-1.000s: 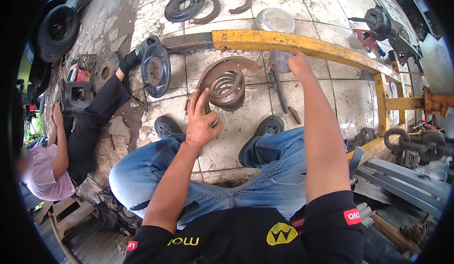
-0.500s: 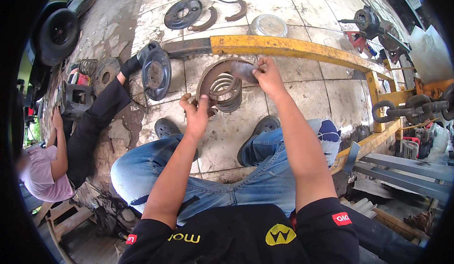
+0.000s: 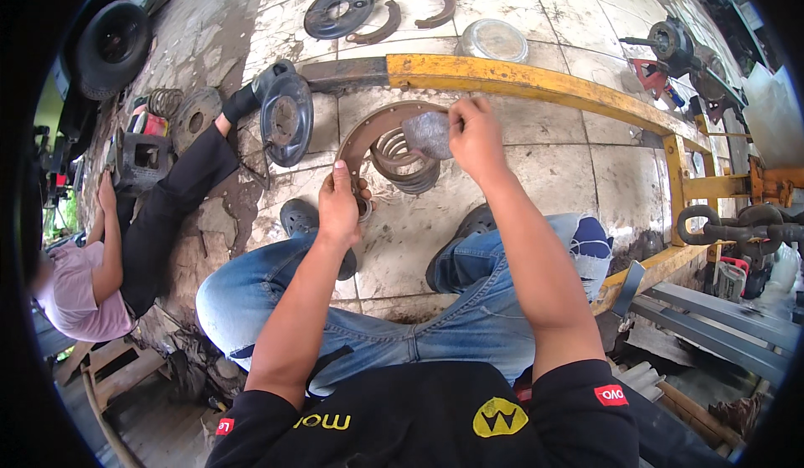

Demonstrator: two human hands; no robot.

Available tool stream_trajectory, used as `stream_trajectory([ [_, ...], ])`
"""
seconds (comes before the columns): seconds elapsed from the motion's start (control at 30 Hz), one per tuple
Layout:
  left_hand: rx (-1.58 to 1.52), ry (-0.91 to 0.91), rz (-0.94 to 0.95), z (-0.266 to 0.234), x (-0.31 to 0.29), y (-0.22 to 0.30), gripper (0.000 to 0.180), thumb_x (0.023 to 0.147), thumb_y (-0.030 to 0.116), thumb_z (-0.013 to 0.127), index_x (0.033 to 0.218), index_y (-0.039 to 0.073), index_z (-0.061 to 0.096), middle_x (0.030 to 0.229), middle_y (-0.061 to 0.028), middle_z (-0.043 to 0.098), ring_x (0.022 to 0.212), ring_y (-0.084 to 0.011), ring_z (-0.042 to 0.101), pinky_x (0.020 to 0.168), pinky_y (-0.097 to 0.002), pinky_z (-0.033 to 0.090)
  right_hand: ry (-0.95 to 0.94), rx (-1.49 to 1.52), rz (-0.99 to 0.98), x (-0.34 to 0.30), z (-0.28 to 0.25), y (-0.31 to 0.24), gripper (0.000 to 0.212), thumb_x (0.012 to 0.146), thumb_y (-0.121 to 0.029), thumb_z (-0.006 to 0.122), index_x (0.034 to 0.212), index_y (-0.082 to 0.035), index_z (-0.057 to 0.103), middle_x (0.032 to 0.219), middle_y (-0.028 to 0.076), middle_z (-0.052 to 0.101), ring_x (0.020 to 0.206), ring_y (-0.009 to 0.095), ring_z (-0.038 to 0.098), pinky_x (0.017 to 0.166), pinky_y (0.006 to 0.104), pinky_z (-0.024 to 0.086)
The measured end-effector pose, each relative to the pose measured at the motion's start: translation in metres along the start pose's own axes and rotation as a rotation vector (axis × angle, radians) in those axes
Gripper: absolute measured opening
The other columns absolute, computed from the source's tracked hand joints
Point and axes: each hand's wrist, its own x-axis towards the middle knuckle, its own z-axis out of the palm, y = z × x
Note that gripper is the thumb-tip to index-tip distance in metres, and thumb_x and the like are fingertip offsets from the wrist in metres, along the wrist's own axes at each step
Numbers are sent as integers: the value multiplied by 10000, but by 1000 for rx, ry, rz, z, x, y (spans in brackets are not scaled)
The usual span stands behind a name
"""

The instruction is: The person scrubs a curved metal brake shoe with a wire brush while sitting on the floor. They repeatedly rub the surface and edges of the part to remove rust and debris.

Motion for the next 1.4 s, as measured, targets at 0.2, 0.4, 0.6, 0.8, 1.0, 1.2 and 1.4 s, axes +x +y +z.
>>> stream_trajectory([
  [0.2,131,-87,-79,-21,16,26,476,1003,464,496,1082,-4,525,814,-62,566,619,-139,559,501,-305,518,-176,-291,-168,-24,8,-23,391,841,-75,609,1230,-34,631,1513,171,360,1210,339,540,969,386,469],
  [0.4,295,-103,-69,-24,26,36,546,997,479,496,1192,-30,524,855,-86,595,634,-135,578,502,-310,548,-233,-810,-545,-37,-14,-37,475,881,-180,604,1330,-32,553,1513,112,392,1325,269,437,1059,424,376],
  [0.6,288,-129,-73,-24,26,42,543,995,496,486,1265,26,518,864,-73,618,611,-128,573,491,-295,535,-371,-748,-411,-32,-23,-46,444,856,-84,548,1298,-44,572,1325,51,587,1207,213,518,979,367,410],
  [0.8,379,-113,-26,-26,34,41,564,998,503,478,1270,15,552,861,-70,620,601,-119,576,498,-262,499,-344,-765,-671,-31,-10,-38,431,873,-86,527,1301,-62,578,1316,80,595,1187,210,545,962,347,431],
  [1.0,430,-99,34,-27,39,40,617,996,506,481,1296,-32,529,886,-93,612,548,-134,561,486,-250,477,-368,-598,-703,-18,9,-33,488,892,-55,487,1380,-62,497,1449,106,489,1378,256,414,1130,402,342],
  [1.2,496,-69,67,-19,29,51,614,1003,478,481,1307,-53,514,996,-143,628,557,-145,575,467,-264,478,-383,-573,-631,-14,22,-39,510,890,-29,479,1400,-41,464,1486,125,438,1378,282,408,1149,406,330],
  [1.4,547,-30,96,-19,36,44,571,1012,446,478,1294,-48,536,1028,-149,624,539,-157,582,451,-276,467,-468,-590,-590,-7,8,-42,466,879,-30,485,1341,24,497,1438,192,479,1330,297,470,1115,395,372],
])
